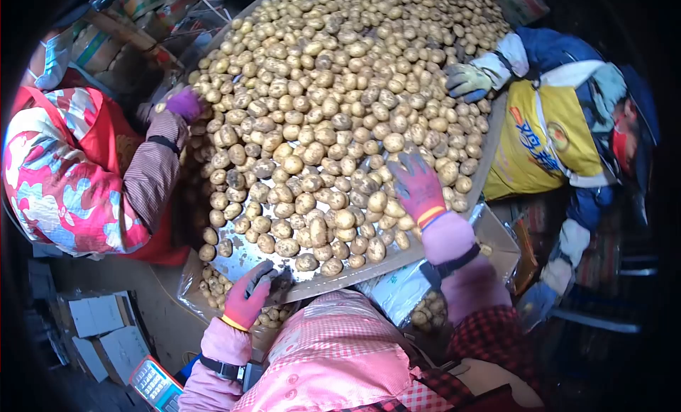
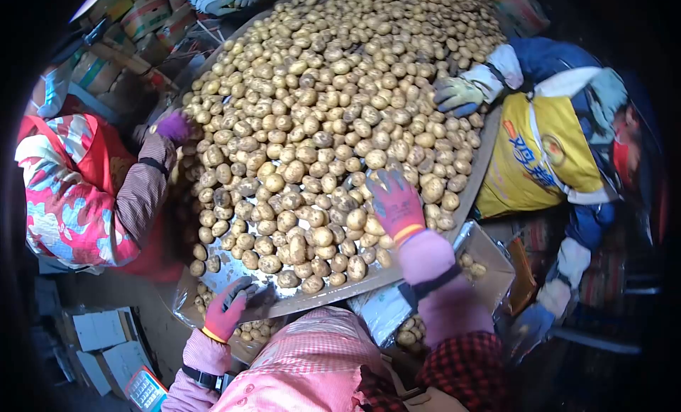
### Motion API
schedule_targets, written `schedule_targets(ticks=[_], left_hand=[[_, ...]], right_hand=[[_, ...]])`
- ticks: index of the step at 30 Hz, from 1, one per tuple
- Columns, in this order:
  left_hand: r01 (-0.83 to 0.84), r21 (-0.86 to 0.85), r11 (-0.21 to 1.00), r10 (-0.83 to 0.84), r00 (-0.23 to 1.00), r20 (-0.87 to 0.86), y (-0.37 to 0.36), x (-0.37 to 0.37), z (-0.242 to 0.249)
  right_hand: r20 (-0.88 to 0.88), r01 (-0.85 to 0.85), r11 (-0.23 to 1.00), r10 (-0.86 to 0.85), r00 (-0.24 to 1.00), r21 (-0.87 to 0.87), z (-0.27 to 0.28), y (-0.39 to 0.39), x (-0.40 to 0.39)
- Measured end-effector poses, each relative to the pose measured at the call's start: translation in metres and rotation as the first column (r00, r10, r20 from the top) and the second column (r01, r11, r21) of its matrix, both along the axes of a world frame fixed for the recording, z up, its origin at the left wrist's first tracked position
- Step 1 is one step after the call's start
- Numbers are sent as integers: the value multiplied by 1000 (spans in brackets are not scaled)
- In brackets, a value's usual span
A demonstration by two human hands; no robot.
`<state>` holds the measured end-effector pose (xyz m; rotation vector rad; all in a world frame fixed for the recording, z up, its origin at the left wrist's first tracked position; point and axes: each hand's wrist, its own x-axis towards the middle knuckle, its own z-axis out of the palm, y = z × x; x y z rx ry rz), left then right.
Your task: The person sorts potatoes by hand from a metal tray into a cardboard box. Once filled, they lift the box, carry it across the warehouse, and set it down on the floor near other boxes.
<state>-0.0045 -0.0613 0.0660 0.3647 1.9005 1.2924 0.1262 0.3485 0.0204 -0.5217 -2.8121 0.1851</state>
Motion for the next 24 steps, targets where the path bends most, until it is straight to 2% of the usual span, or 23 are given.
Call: schedule_targets(ticks=[1, 2, 3, 4, 5, 7, 9, 10, 11, 13, 15, 16, 17, 18, 19, 20, 21, 22, 23, 24], left_hand=[[4, 17, 1000, -3, 999, -36, 5, -4, 3], [17, 3, 1000, -17, 998, -68, 10, -5, 9], [4, -4, 1000, -4, 997, -71, 10, -7, 8], [12, -7, 1000, -13, 998, -69, 11, -10, 6], [14, -9, 1000, -14, 998, -62, 11, -8, 3], [-2, 21, 1000, 3, 998, -68, 19, -9, 3], [21, 10, 1000, -21, 999, 39, 31, -13, 7], [15, 69, 997, -23, 993, 114, 36, -13, 8], [51, 55, 997, -56, 994, 93, 39, -15, 6], [57, 107, 993, -75, 981, 180, 54, -23, 10], [80, 89, 993, -101, 960, 262, 74, -31, 7], [-30, 184, 982, -65, 869, 490, 89, -33, 7], [-169, 245, 955, -52, 716, 696, 103, -34, 5], [-160, 264, 951, -90, 675, 733, 116, -34, -2], [-245, 203, 948, -45, 527, 849, 133, -33, -12], [-306, 220, 926, -57, 465, 884, 146, -27, -12], [-363, 226, 904, -66, 404, 913, 156, -23, -12], [-360, 283, 889, -169, 317, 933, 166, -23, -26], [-361, 319, 876, -199, 331, 922, 170, -21, -34], [-312, 341, 887, -235, 331, 914, 168, -24, -35]], right_hand=[[76, -104, 973, 90, 993, 204, -8, 15, -10], [121, -110, 935, 73, 990, 338, -19, 39, -21], [18, 46, 895, -60, 998, 445, -25, 67, -28], [-168, 256, 807, -196, 966, 532, -29, 95, -33], [-297, 347, 791, -219, 929, 503, -22, 105, -41], [-205, 199, 950, -151, 967, 239, 19, 79, -70], [142, -10, 977, -21, 990, 215, 29, 38, -93], [373, 18, 986, -80, 924, 165, 14, 30, -102], [358, 22, 987, -79, 930, 161, 3, 27, -111], [391, 77, 954, -190, 901, 288, -21, 20, -121], [390, 81, 929, -230, 892, 362, -43, 25, -129], [424, 62, 959, -180, 888, 277, -26, 25, -127], [456, 36, 980, -123, 881, 194, -8, 27, -124], [324, 85, 990, -119, 938, 117, 5, 20, -115], [199, 117, 993, -113, 973, -9, 6, 8, -103], [231, -55, 949, 131, 964, -310, 16, 0, -92], [170, -130, 876, 232, 958, -465, 19, -13, -84], [105, -193, 769, 320, 942, -609, 22, -25, -77], [105, -178, 703, 339, 935, -689, 23, -28, -76], [95, -47, 713, 158, 983, -699, 23, -16, -86]])
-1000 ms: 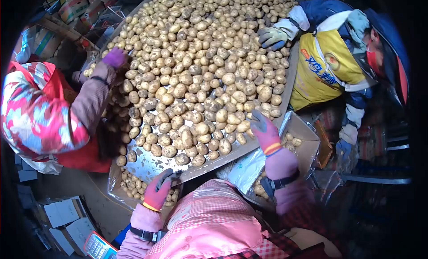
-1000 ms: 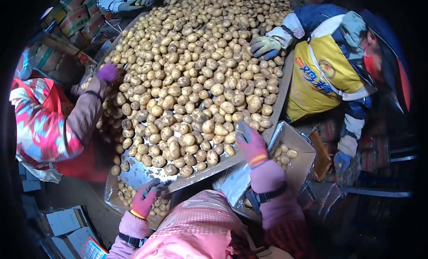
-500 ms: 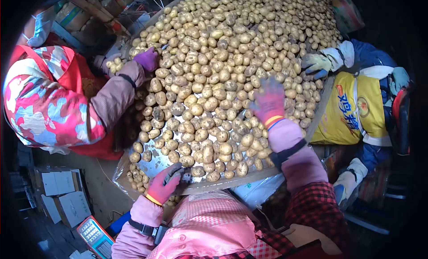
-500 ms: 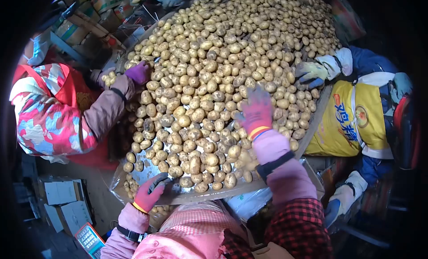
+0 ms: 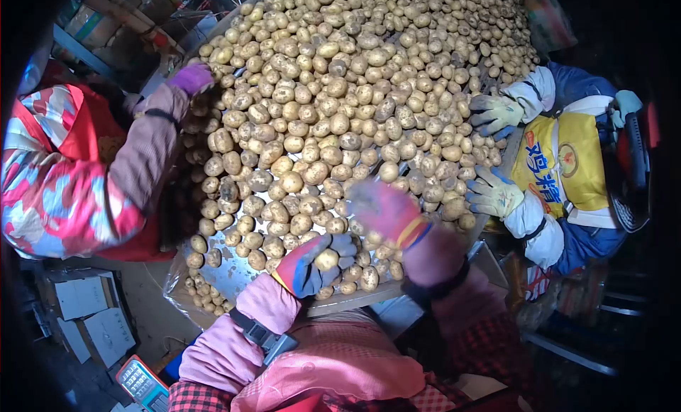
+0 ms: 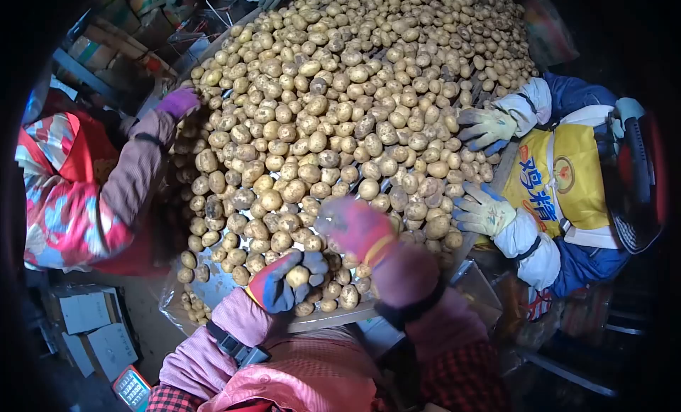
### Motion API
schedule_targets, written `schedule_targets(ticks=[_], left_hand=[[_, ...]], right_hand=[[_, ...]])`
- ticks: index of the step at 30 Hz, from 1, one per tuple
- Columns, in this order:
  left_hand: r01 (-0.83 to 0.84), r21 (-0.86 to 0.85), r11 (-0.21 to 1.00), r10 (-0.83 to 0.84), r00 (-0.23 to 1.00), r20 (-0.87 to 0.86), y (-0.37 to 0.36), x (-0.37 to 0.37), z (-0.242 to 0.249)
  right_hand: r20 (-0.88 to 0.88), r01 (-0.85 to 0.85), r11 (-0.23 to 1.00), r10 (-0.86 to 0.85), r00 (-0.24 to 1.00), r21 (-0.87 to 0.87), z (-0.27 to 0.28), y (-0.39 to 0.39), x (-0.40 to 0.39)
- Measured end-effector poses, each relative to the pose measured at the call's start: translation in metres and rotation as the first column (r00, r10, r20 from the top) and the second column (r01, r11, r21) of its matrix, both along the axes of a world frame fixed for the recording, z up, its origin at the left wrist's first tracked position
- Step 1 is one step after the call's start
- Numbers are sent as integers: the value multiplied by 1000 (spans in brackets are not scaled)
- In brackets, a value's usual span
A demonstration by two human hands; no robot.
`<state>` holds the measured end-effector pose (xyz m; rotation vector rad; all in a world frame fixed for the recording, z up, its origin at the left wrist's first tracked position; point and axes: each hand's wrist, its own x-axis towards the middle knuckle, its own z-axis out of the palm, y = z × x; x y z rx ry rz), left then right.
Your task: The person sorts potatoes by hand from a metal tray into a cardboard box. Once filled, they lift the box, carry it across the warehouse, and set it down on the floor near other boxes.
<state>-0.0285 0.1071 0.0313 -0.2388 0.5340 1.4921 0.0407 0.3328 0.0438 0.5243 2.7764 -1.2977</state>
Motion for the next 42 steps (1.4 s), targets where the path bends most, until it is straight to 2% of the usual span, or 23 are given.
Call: schedule_targets(ticks=[1, 2, 5, 7, 9, 11, 13, 15, 16, 19, 21, 22, 23, 25, 27, 28, 30, 33, 35, 37, 39, 41, 42], left_hand=[[51, 18, 999, -51, 999, -15, -3, -3, 0], [47, 41, 998, -44, 997, -64, -9, -6, 0], [43, 41, 998, -40, 996, -78, -30, -16, -5], [-37, -76, 996, 25, 988, -152, -39, -20, 3], [-71, -73, 995, 60, 989, -138, -52, -19, 0], [-153, -44, 987, 142, 971, -193, -54, -16, -1], [-184, -108, 977, 166, 973, -159, -53, -13, 1], [-180, -69, 981, 166, 970, -178, -58, -13, -5], [-147, -61, 987, 117, 930, -349, -61, -13, -11], [-252, -165, 953, 231, 963, -135, -60, -15, -2], [-257, -128, 958, 217, 940, -264, -76, -12, -19], [-260, -112, 959, 212, 921, -327, -81, -11, -20], [-307, -126, 943, 291, 948, -129, -90, -9, -19], [-352, -143, 925, 330, 931, -155, -100, -4, -18], [-353, -204, 913, 328, 933, -147, -101, -5, -12], [-362, -217, 906, 347, 932, -105, -100, -6, -6], [-405, -254, 878, 400, 914, -75, -102, -7, 1], [-426, -170, 889, 428, 903, -26, -114, -10, -10], [-440, -128, 889, 445, 895, 15, -118, -8, -16], [-412, -149, 899, 400, 911, -104, -118, -6, -15], [-414, -146, 899, 414, 910, -29, -118, -5, -11], [-399, -143, 906, 395, 917, -59, -116, -7, -5], [-404, -228, 886, 397, 914, -77, -113, -6, -1]], right_hand=[[-6, 189, 982, -189, 982, -20, 1, 21, -16], [-107, 198, 944, -176, 979, 263, 3, 40, -32], [108, 91, 869, -163, 981, 486, -12, 67, -79], [190, 121, 887, -225, 956, 445, 2, 67, -111], [189, -33, 997, 46, 981, -74, -9, 88, -145], [210, -112, 993, 119, 970, -42, -7, 87, -160], [302, -86, 880, -67, 951, 467, 10, 65, -165], [497, -279, 780, -46, 867, 560, 6, 36, -174], [494, -426, 627, 74, 866, 652, 11, 17, -160], [295, -292, 813, 157, 943, 503, -1, -4, -123], [296, -461, 765, 359, 885, 450, 28, -3, -96], [271, -387, 813, 292, 917, 435, 29, 13, -103], [244, -311, 860, 226, 943, 405, 27, 36, -115], [-268, 43, 793, 153, 951, 608, 12, 92, -153], [174, -91, 863, 4, 985, 496, 15, 118, -181], [180, -94, 870, 6, 984, 484, 2, 121, -176], [222, -207, 700, 71, 972, 684, -21, 121, -179], [324, -347, 795, 200, 925, 497, 14, 97, -151], [305, -319, 770, 169, 937, 552, 3, 78, -117], [294, -291, 744, 133, 947, 602, 5, 69, -93], [340, -216, 909, 89, 936, 357, 19, 68, -70], [328, -238, 935, 146, 933, 262, -5, 70, -39], [189, -30, 999, 32, 981, -11, -14, 69, -24]])
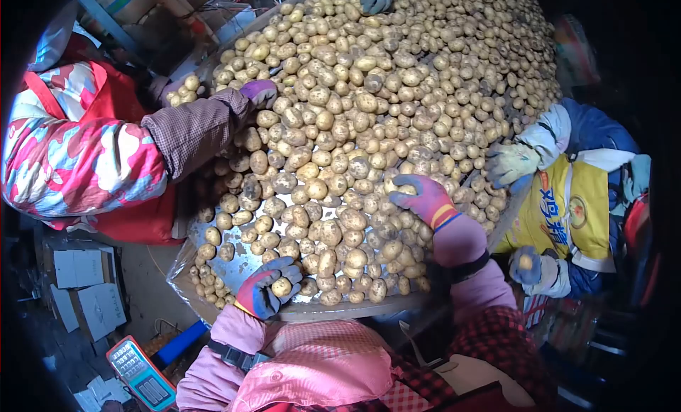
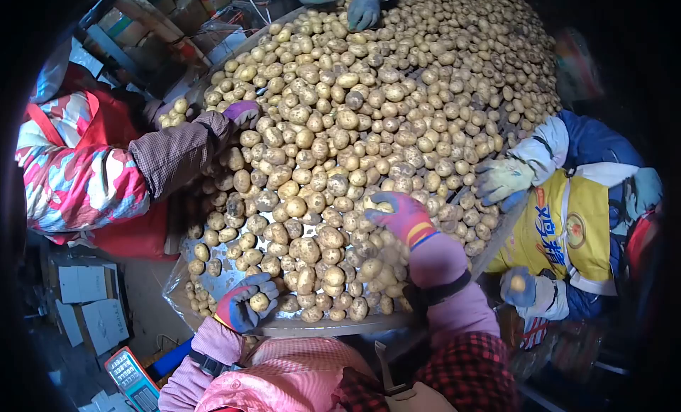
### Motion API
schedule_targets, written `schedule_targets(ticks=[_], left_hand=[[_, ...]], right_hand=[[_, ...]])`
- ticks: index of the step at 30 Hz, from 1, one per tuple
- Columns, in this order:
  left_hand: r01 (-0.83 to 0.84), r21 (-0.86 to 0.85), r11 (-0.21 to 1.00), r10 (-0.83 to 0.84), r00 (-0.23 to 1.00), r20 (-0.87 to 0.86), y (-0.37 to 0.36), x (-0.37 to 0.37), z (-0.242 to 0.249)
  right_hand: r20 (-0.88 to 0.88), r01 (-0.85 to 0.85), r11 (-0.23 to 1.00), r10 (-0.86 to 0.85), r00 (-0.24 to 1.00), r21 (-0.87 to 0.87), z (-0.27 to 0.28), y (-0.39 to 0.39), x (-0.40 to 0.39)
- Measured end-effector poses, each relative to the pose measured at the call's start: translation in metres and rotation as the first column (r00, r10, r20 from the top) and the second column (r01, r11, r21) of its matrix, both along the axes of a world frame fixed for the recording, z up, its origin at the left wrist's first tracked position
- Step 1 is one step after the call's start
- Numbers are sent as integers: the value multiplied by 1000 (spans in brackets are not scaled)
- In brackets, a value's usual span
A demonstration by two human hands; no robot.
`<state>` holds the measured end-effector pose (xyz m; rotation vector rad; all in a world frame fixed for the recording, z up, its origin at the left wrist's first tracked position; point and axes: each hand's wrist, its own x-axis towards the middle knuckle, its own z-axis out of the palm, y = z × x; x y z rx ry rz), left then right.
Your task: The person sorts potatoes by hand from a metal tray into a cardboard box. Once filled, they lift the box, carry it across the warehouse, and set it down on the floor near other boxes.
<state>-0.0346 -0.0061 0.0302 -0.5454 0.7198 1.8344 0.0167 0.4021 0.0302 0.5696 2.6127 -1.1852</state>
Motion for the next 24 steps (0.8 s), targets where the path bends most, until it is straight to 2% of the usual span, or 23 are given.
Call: schedule_targets(ticks=[1, 2, 3, 5, 6, 9, 11, 13, 14, 15, 17, 18, 19, 21, 22, 23, 24], left_hand=[[5, 2, 1000, -5, 1000, 4, 1, 0, -2], [-4, 34, 999, 3, 1000, 22, 0, 1, -5], [-14, 57, 998, 11, 999, 49, -1, 3, -8], [63, 48, 997, -64, 998, 13, -4, 5, -12], [75, 54, 996, -75, 997, 6, -3, 6, -10], [124, 28, 992, -123, 992, -34, 1, 9, 6], [163, 2, 987, -162, 984, -69, -3, 11, 7], [94, 205, 974, -98, 995, 10, -18, 10, 3], [53, 104, 993, -54, 999, 4, -28, 12, 2], [29, 154, 988, -28, 1000, -9, -42, 15, -6], [-42, 51, 998, 44, 998, -36, -66, 17, 1], [-37, -27, 999, 31, 983, -181, -86, 21, -6], [-159, -135, 978, 154, 987, -48, -94, 23, 6], [-61, 211, 976, 96, 982, -160, -142, 29, -15], [-201, 67, 977, 206, 975, -85, -155, 35, -14], [-326, -90, 941, 325, 945, -24, -168, 42, -12], [-446, -187, 875, 450, 893, -26, -182, 51, -22]], right_hand=[[-85, 172, 938, -206, 975, -302, -5, -2, 9], [-135, 191, 810, -314, 940, -554, -11, -7, 18], [-114, 206, 803, -320, 940, -560, -2, -20, 24], [-132, 123, 604, -360, 924, -787, 35, -57, 30], [-133, 73, 560, -318, 939, -825, 43, -68, 33], [-225, -27, 486, -353, 908, -873, 55, -89, 37], [-234, -4, 528, -371, 899, -849, 67, -101, 44], [-225, 64, 607, -388, 894, -792, 77, -118, 51], [-347, 69, 788, -345, 872, -611, 84, -130, 53], [-350, 77, 792, -352, 868, -605, 89, -139, 60], [-409, 72, 874, -296, 863, -480, 97, -152, 70], [-534, 28, 915, -260, 804, -403, 93, -159, 73], [-536, 38, 919, -263, 802, -393, 95, -164, 78], [-547, 75, 975, -181, 817, -210, 98, -174, 89], [-514, 87, 943, -250, 821, -321, 106, -185, 91], [-510, 92, 946, -248, 823, -311, 106, -194, 93], [-474, 101, 913, -297, 829, -394, 106, -202, 95]])
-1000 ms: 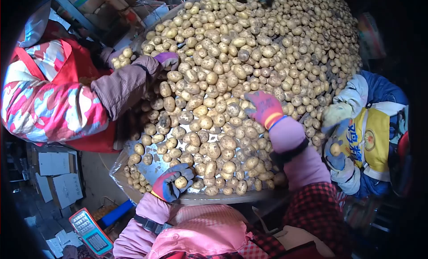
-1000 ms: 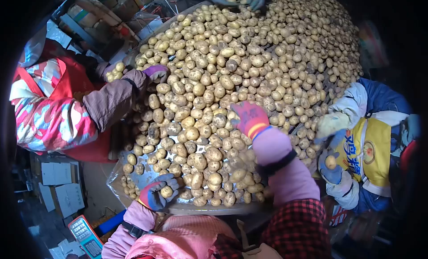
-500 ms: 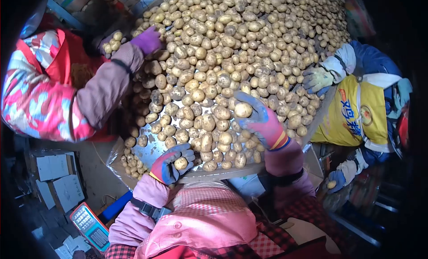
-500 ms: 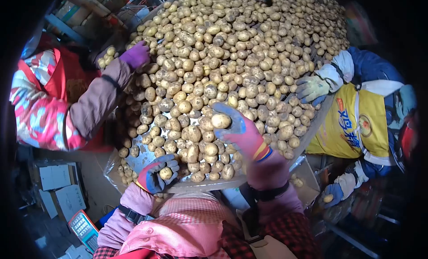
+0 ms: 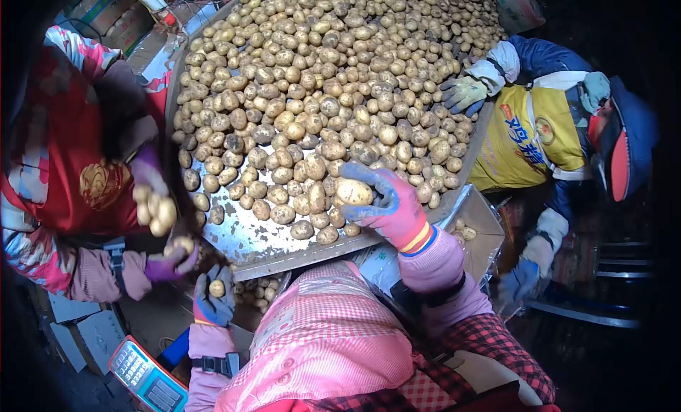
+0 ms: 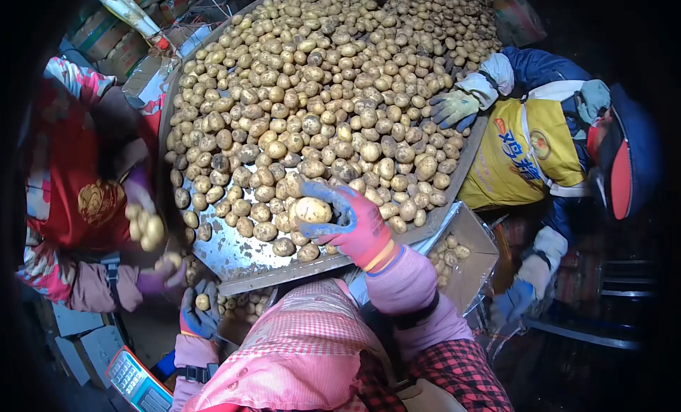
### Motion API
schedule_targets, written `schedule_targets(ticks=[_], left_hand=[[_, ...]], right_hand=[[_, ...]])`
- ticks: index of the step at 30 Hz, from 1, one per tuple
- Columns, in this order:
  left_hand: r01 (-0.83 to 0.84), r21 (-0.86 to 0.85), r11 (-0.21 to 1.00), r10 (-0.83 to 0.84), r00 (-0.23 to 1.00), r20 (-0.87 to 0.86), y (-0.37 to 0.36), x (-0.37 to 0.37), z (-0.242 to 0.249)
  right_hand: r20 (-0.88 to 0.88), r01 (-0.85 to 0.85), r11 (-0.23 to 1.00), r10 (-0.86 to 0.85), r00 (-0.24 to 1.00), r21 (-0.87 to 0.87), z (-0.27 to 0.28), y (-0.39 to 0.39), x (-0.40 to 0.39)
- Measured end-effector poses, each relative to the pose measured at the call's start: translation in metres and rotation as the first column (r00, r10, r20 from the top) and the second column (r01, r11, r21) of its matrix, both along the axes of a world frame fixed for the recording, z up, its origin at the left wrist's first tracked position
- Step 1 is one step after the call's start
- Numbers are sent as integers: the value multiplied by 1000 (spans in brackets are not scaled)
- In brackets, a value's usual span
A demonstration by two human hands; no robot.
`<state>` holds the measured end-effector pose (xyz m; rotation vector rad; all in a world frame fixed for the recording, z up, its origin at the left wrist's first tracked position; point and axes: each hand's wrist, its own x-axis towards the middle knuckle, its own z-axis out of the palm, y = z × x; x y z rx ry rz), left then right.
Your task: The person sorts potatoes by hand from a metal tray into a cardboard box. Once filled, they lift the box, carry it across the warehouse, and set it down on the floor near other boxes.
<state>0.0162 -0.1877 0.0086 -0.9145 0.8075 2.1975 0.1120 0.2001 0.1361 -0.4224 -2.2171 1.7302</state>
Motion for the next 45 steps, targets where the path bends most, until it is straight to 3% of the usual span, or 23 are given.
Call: schedule_targets(ticks=[3, 5, 7, 9, 11, 13, 14, 15, 17, 18, 20, 23, 28, 29, 30, 31, 34, 36, 37, 39, 43, 44, 45], left_hand=[[-64, -35, 997, 67, 994, 90, -51, 12, -35], [-105, -107, 989, 127, 965, 230, -77, 16, -60], [5, -219, 976, 70, 941, 332, -52, 16, -24], [231, 181, 956, -256, 958, 130, -45, 15, -24], [293, 41, 955, -294, 955, 46, -7, 10, -5], [442, 57, 895, -445, 886, 130, 4, -13, 7], [531, -79, 844, -533, 846, -3, 7, -16, 7], [621, -198, 759, -652, 724, -227, 17, -18, 8], [659, -109, 744, -659, 699, -278, 56, -8, 38], [666, -105, 738, -672, 714, -196, 58, -14, 23], [764, -140, 630, -772, 598, -213, 91, -4, 25], [834, -209, 511, -850, 455, -266, 125, 6, 21], [871, 9, 492, -857, 486, -172, 147, 7, 6], [871, 12, 492, -855, 486, -180, 152, 9, 9], [867, -11, 498, -858, 491, -148, 154, 12, 13], [855, -41, 517, -853, 510, -112, 152, 12, 17], [897, 85, 434, -844, 438, -311, 140, -2, -6], [818, -94, 567, -816, 544, -195, 135, 3, 5], [803, -138, 580, -813, 560, -163, 135, 2, 13], [785, -171, 596, -802, 573, -168, 135, 1, 24], [740, -153, 655, -755, 638, -150, 125, -3, 29], [732, -153, 664, -748, 645, -157, 123, -2, 31], [725, -153, 671, -741, 652, -163, 122, -1, 33]], right_hand=[[77, 15, 986, -2, 997, -168, -15, -12, 18], [306, 198, 830, -34, 952, -522, -30, -15, 38], [351, 237, 780, -24, 936, -579, -67, -13, 69], [388, 344, 768, -136, 912, -540, -92, -20, 96], [395, 398, 761, -202, 896, -512, -98, -24, 115], [411, 452, 689, -238, 880, -567, -74, -29, 127], [399, 472, 705, -284, 872, -529, -74, -28, 134], [229, 389, 625, -323, 918, -677, -85, -24, 152], [140, 496, 645, -522, 842, -581, -81, -24, 177], [129, 534, 610, -580, 804, -585, -85, -26, 193], [118, 568, 522, -662, 740, -636, -97, -31, 223], [406, 715, 434, -610, 681, -548, -116, -43, 299], [296, 960, 35, -948, 120, -277, -70, -3, 456], [364, 991, -18, -929, -67, 136, -70, -1, 482], [352, 851, -35, -901, -254, 524, -75, 5, 506], [267, 570, -14, -874, -405, 822, -89, 17, 529], [131, 788, -174, -943, -306, 591, -145, 38, 472], [256, 993, 100, -963, 82, 60, -177, 50, 421], [296, 960, 180, -925, 239, -214, -194, 57, 396], [83, 879, 388, -921, 381, 277, -192, 72, 329], [129, 758, 645, -763, 633, 98, -128, 104, 214], [10, 755, 635, -766, 642, 166, -146, 114, 195], [87, 634, 618, -744, 662, 466, -134, 120, 176]])
